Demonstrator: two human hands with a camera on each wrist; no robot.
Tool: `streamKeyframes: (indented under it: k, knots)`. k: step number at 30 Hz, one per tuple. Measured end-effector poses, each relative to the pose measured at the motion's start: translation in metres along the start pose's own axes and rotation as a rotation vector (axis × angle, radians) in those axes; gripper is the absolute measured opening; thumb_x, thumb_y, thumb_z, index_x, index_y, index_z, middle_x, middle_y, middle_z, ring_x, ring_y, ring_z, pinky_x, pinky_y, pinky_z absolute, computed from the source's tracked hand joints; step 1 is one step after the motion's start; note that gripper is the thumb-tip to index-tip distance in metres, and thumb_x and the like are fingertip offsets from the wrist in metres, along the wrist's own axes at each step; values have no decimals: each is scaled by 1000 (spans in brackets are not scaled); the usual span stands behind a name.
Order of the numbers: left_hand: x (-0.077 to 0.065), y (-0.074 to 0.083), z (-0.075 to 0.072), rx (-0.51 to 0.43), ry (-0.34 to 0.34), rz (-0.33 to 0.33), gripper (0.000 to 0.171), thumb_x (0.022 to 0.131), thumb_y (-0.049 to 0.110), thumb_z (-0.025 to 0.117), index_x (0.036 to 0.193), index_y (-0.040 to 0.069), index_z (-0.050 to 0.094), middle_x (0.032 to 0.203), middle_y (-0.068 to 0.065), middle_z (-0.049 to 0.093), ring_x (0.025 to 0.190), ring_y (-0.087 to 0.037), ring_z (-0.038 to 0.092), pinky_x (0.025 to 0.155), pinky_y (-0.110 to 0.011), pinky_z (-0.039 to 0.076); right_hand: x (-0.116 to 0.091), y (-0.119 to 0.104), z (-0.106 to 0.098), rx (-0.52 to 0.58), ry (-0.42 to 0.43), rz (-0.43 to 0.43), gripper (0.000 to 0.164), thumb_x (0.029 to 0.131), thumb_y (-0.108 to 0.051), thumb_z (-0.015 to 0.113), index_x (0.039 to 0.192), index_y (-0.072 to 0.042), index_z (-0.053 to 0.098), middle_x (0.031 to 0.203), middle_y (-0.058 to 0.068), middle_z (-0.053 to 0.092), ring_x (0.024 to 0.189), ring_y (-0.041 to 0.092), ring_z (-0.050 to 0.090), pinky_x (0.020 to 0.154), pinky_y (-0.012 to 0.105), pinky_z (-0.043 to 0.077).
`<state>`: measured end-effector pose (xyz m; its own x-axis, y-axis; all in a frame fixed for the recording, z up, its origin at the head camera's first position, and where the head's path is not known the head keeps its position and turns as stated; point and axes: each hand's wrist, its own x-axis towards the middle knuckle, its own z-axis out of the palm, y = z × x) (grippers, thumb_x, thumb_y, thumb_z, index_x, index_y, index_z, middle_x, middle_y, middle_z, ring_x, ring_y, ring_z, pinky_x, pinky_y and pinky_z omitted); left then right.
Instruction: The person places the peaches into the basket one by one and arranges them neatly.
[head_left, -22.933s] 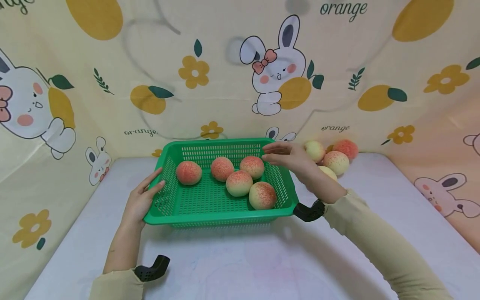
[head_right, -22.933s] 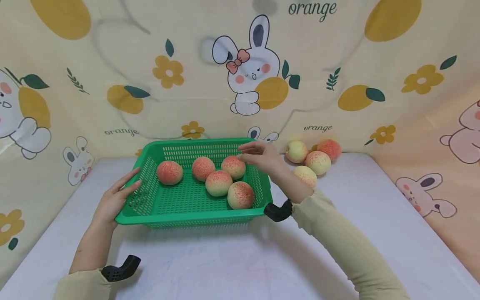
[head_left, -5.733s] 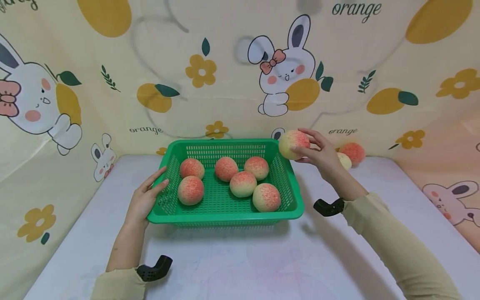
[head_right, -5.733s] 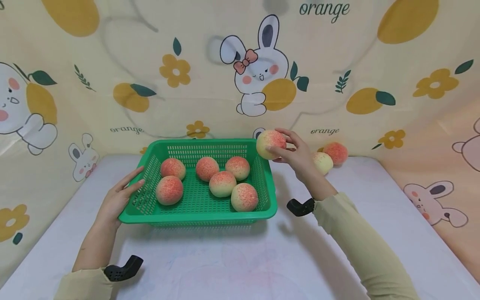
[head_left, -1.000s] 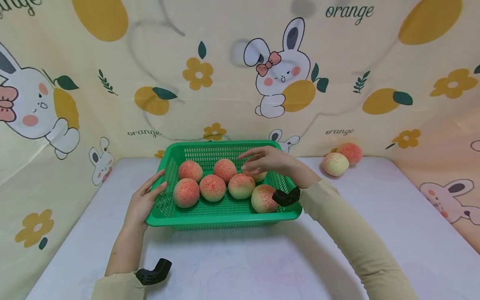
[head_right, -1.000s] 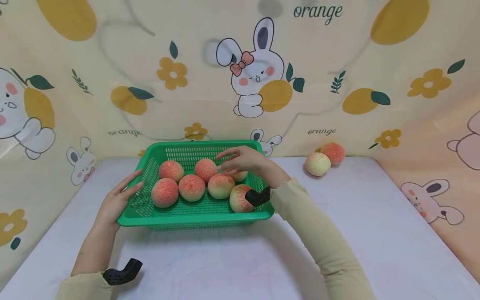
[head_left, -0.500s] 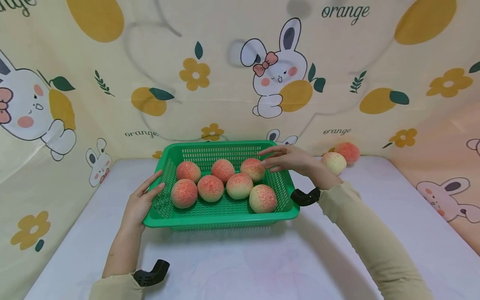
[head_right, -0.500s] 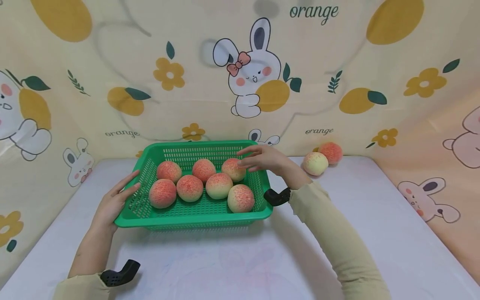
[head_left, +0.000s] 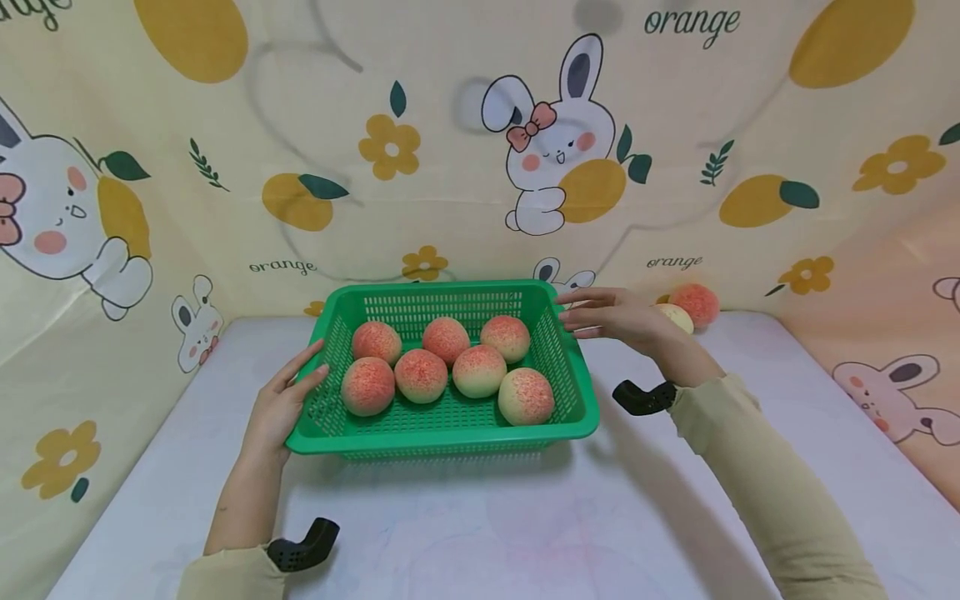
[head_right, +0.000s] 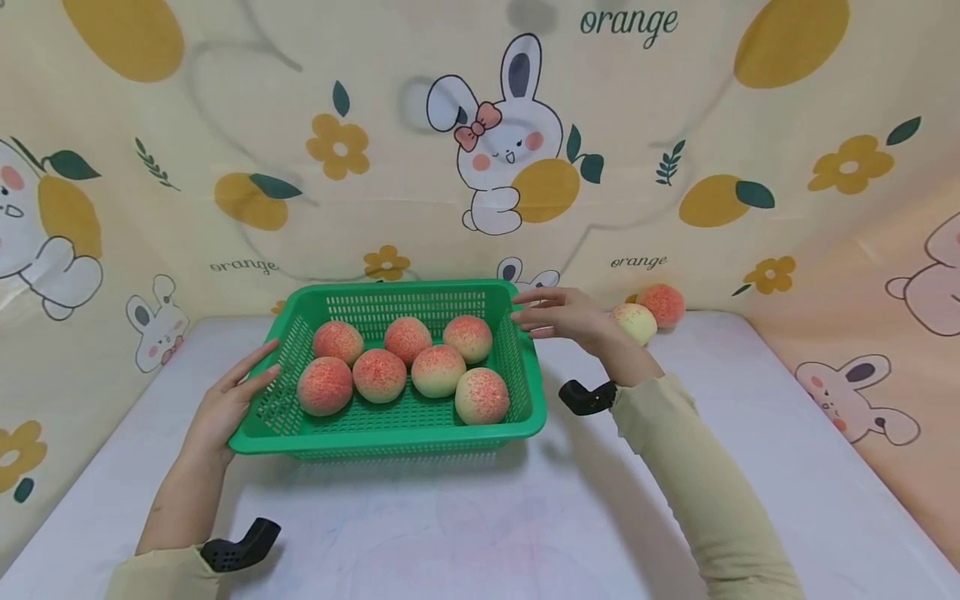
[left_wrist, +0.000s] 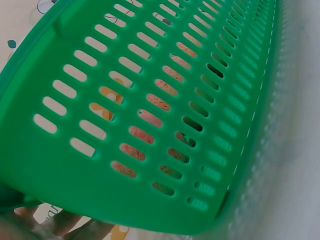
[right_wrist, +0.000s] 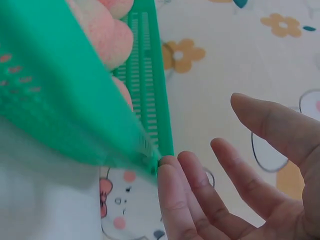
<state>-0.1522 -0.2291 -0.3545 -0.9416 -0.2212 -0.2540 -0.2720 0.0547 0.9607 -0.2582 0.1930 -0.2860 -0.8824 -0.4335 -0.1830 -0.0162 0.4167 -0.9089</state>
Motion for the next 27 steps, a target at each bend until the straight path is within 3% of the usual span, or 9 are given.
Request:
streamKeyframes:
  k: [8, 15, 21, 27]
  knots:
    - [0, -1, -1, 2, 2, -1, 52, 97, 37, 55, 146, 36, 39, 159, 4, 20, 137, -18, 33, 78, -10, 46, -6, 14, -15, -8, 118, 41, 55, 95, -31, 61, 139, -2, 45, 135, 14, 50, 104, 12, 59, 90, 26, 50]
    - [0, -2, -1, 15, 0, 1, 52, 97, 37, 55, 146, 35, 39, 160, 4, 19, 140, -20, 28, 80, -10, 43, -9, 28, -29, -109, 173, 79, 61, 92, -43, 62, 139, -8, 45, 137, 14, 51, 118, 28, 52, 99, 38, 45]
    - [1, -1, 0, 16, 1, -2, 51, 97, 36, 54, 146, 35, 39, 159, 5, 19, 141, -19, 28, 82, -11, 44, -10, 40, -41, -146, 284, 77, 62, 92, -46, 59, 138, -7, 46, 135, 9, 51, 111, 15, 53, 86, 18, 48]
    - [1, 0, 0, 17, 5, -3, 51, 97, 36, 54, 146, 35, 39, 159, 4, 20, 140, -20, 30, 82, -11, 45, -10, 53, -50, -170, 416, 75, 64, 90, -50, 60, 136, -7, 49, 117, -7, 59, 117, 20, 46, 100, 39, 38]
